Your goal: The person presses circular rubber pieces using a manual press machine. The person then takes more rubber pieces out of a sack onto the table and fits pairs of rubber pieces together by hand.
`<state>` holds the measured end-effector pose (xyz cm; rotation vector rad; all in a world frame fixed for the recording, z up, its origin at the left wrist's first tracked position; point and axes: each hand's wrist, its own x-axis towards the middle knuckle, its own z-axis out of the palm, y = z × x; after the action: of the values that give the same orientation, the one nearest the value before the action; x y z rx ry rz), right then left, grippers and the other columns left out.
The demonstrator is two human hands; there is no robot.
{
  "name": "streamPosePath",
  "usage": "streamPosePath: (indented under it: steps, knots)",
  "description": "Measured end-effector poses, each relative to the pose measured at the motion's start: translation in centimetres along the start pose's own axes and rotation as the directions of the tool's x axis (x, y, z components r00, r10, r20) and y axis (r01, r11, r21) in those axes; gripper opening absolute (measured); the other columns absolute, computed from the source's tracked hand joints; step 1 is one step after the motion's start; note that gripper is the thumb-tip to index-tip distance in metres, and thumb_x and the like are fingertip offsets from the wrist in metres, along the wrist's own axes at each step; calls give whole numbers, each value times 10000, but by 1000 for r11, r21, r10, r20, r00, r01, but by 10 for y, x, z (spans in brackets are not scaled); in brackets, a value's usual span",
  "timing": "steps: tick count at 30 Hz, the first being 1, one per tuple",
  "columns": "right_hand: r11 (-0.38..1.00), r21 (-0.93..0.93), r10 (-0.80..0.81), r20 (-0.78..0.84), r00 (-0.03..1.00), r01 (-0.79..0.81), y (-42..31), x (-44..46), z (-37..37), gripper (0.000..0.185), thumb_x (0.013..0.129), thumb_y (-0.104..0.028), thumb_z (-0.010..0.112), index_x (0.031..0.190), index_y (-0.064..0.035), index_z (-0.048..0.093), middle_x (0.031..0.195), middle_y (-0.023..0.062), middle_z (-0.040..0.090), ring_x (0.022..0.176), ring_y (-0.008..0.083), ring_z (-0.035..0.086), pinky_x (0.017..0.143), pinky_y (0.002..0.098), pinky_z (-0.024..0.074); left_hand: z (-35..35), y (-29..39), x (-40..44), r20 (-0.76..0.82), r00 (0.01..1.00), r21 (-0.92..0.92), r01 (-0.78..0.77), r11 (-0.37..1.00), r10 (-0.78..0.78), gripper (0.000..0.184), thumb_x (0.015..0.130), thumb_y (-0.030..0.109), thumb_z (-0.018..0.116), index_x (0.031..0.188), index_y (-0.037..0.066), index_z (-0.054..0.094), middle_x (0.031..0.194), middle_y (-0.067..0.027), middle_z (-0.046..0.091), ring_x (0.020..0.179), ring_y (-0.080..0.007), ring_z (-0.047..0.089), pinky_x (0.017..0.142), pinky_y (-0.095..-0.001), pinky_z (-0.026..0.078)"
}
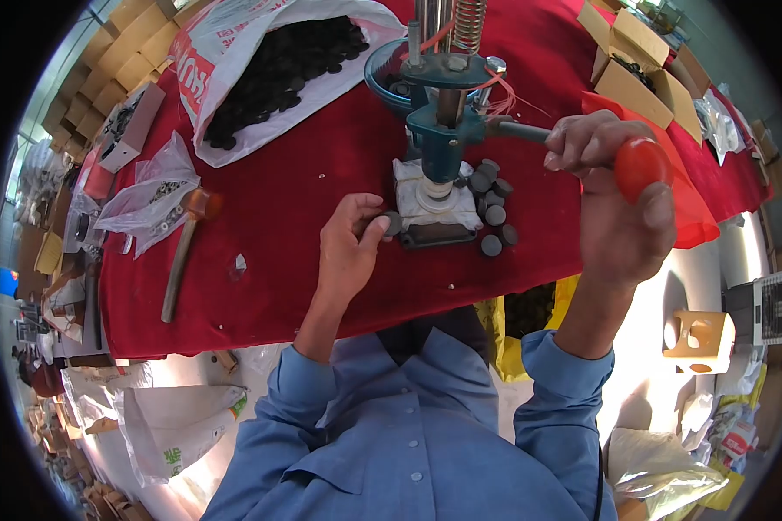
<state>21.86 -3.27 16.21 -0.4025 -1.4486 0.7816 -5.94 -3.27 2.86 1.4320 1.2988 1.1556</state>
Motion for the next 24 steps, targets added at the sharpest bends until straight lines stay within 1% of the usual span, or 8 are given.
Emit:
streamPosePath:
  steps: [2,5,8,11,14,20,23,24]
  knots:
    - [1000,-6,-3,-1,1000,3,0,0,0,577,919,-500,612,1034,65,629,966,182,650,955,297,661,834,383,543,-1,-7,13,17,1000,40,-24,999,23,212,955,8,651,1163,-28,663,966,-95,734,817,-131,698,676,-270,552]
    - [1000,-1,4,-2,1000,-4,-1,0,2,579,916,-506,619,1031,61,630,962,182,649,954,293,661,842,387,540,6,0,29,70,998,4,8,1000,-8,197,921,22,698,1110,-34,700,911,-88,741,798,-126,691,699,-283,548]
    - [999,-33,36,18,999,-36,-4,0,1,600,914,-548,601,1026,40,619,957,172,618,942,291,629,864,410,513,19,-9,40,86,994,-2,-65,998,65,185,903,29,715,1076,-36,728,864,-86,743,781,-114,682,702,-288,539]
    - [993,-89,76,12,997,-74,-7,0,5,638,916,-626,551,1017,2,594,941,152,552,929,296,562,901,450,460,24,-8,46,151,988,47,9,999,-17,216,895,40,724,1098,-32,735,869,-89,749,785,-118,685,712,-297,537]
    - [994,-84,71,15,997,-69,-7,-1,5,638,920,-626,544,1020,2,592,941,151,551,923,294,562,906,454,456,28,-7,49,142,989,19,43,999,-45,237,884,57,740,1103,-35,730,872,-93,752,782,-138,691,712,-301,542]
    - [996,-85,26,39,999,-23,-5,0,6,625,939,-610,522,1031,5,588,941,153,552,914,290,562,924,461,447,39,-6,31,-71,996,-41,-56,998,53,390,823,79,804,1174,-12,659,972,-104,724,820,-168,683,713,-329,549]
    - [996,-86,18,40,999,-15,-4,0,5,622,944,-605,515,1038,6,586,946,156,552,921,291,562,923,459,449,49,-4,15,-86,952,220,-269,938,293,451,769,67,851,1159,12,632,999,-111,678,830,-204,664,700,-357,549]
    - [996,-85,19,33,999,-16,-4,-1,5,622,944,-604,514,1041,6,585,949,158,552,927,292,561,919,457,452,51,-7,15,-82,938,282,-303,911,337,472,761,62,861,1172,17,634,1014,-104,687,832,-189,659,693,-334,547]
